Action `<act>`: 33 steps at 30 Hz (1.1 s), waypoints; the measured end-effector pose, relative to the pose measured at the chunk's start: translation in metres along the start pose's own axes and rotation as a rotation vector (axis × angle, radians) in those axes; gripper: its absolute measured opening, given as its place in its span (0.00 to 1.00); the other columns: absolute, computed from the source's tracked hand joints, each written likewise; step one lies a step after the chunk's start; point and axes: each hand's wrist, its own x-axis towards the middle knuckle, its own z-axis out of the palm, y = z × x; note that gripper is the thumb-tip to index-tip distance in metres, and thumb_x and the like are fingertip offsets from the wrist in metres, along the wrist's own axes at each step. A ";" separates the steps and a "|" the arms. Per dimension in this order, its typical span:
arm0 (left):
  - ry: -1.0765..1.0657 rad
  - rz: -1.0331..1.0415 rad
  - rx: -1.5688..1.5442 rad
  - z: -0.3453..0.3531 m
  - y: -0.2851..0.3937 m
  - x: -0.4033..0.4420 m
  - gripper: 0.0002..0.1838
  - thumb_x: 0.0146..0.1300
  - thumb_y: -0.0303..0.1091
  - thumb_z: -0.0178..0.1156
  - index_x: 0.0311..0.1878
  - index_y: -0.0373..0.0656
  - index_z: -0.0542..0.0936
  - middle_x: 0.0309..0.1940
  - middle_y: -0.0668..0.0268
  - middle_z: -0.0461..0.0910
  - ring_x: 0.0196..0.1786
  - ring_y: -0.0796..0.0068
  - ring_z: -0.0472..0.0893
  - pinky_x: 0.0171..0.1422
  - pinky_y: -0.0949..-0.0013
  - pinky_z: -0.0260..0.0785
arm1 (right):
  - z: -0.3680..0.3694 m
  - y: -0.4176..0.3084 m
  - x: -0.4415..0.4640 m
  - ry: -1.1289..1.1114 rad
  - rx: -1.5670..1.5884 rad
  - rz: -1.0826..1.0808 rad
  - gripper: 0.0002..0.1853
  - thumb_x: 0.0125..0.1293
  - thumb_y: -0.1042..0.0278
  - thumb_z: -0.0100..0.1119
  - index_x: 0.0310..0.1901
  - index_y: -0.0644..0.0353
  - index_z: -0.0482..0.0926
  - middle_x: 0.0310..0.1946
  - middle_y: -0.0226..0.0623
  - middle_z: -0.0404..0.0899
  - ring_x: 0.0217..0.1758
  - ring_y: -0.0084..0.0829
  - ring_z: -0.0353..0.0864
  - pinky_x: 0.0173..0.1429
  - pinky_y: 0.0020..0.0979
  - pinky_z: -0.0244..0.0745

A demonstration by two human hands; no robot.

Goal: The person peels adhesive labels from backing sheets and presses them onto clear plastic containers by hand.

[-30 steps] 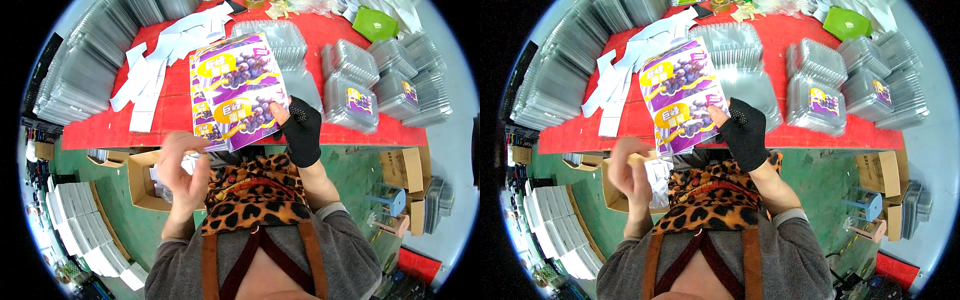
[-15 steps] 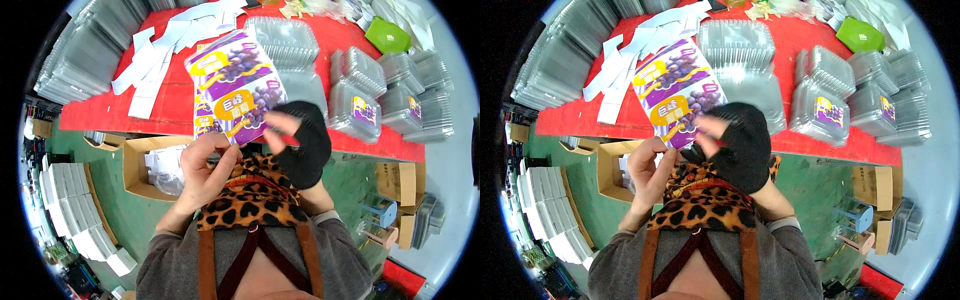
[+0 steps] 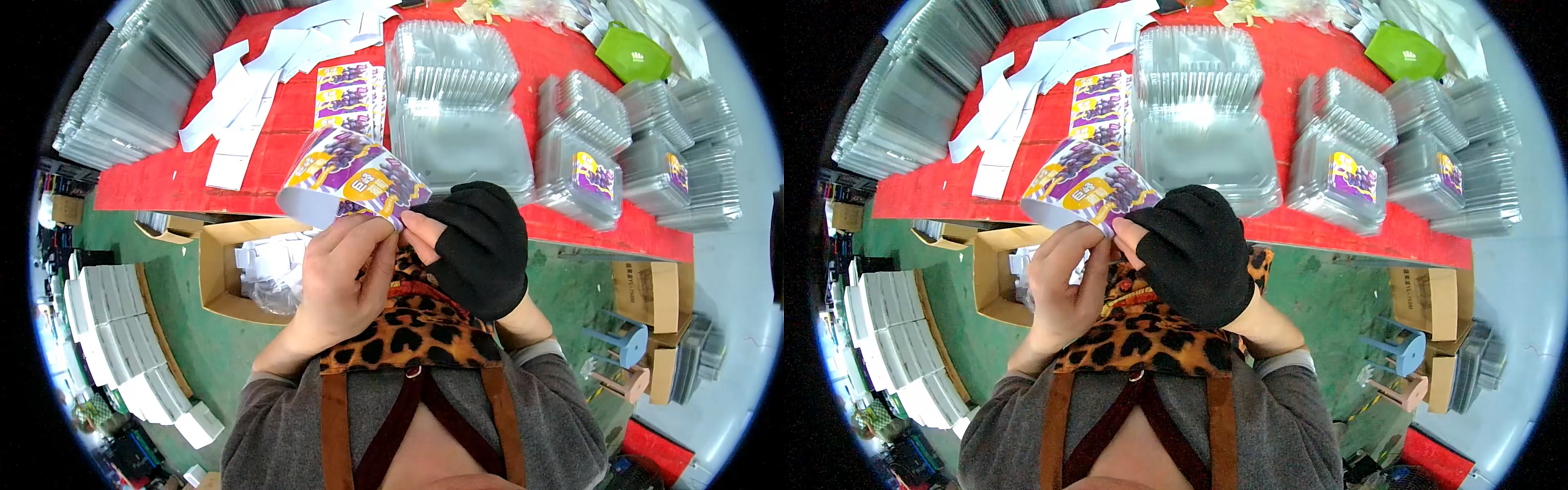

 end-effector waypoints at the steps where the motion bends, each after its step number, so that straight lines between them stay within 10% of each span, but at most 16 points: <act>1: -0.007 -0.004 0.023 0.001 0.001 0.000 0.05 0.59 0.16 0.62 0.39 0.33 0.79 0.30 0.55 0.81 0.31 0.56 0.81 0.36 0.64 0.71 | 0.000 0.000 0.000 -0.005 -0.011 -0.011 0.23 0.47 0.70 0.72 0.49 0.59 0.82 0.36 0.33 0.84 0.38 0.37 0.80 0.44 0.41 0.74; 10: -0.075 0.015 0.126 0.002 0.003 0.003 0.06 0.60 0.19 0.63 0.39 0.37 0.78 0.30 0.57 0.82 0.33 0.54 0.82 0.37 0.58 0.70 | -0.002 0.004 -0.002 -0.025 -0.079 -0.045 0.20 0.47 0.67 0.70 0.45 0.60 0.82 0.35 0.33 0.83 0.36 0.39 0.80 0.43 0.43 0.75; 16: -0.101 -0.031 0.020 0.004 0.004 0.003 0.05 0.58 0.18 0.62 0.36 0.36 0.78 0.27 0.58 0.80 0.29 0.58 0.81 0.34 0.63 0.71 | -0.003 0.015 -0.001 0.092 0.268 0.312 0.09 0.51 0.74 0.70 0.34 0.60 0.80 0.30 0.36 0.82 0.33 0.39 0.82 0.41 0.35 0.76; 20: -0.125 -0.248 -0.284 0.003 -0.008 -0.006 0.02 0.62 0.21 0.61 0.37 0.34 0.80 0.27 0.62 0.81 0.27 0.73 0.81 0.32 0.71 0.71 | -0.011 0.033 -0.008 0.147 0.715 0.805 0.04 0.59 0.75 0.67 0.35 0.64 0.82 0.27 0.34 0.82 0.30 0.22 0.81 0.38 0.26 0.76; 33: -0.370 -0.424 -0.472 0.002 -0.016 -0.003 0.11 0.75 0.30 0.53 0.43 0.32 0.82 0.32 0.61 0.84 0.34 0.70 0.82 0.42 0.68 0.73 | -0.017 0.018 -0.002 -0.223 0.540 0.336 0.10 0.60 0.72 0.71 0.43 0.63 0.85 0.40 0.42 0.85 0.39 0.33 0.87 0.45 0.32 0.80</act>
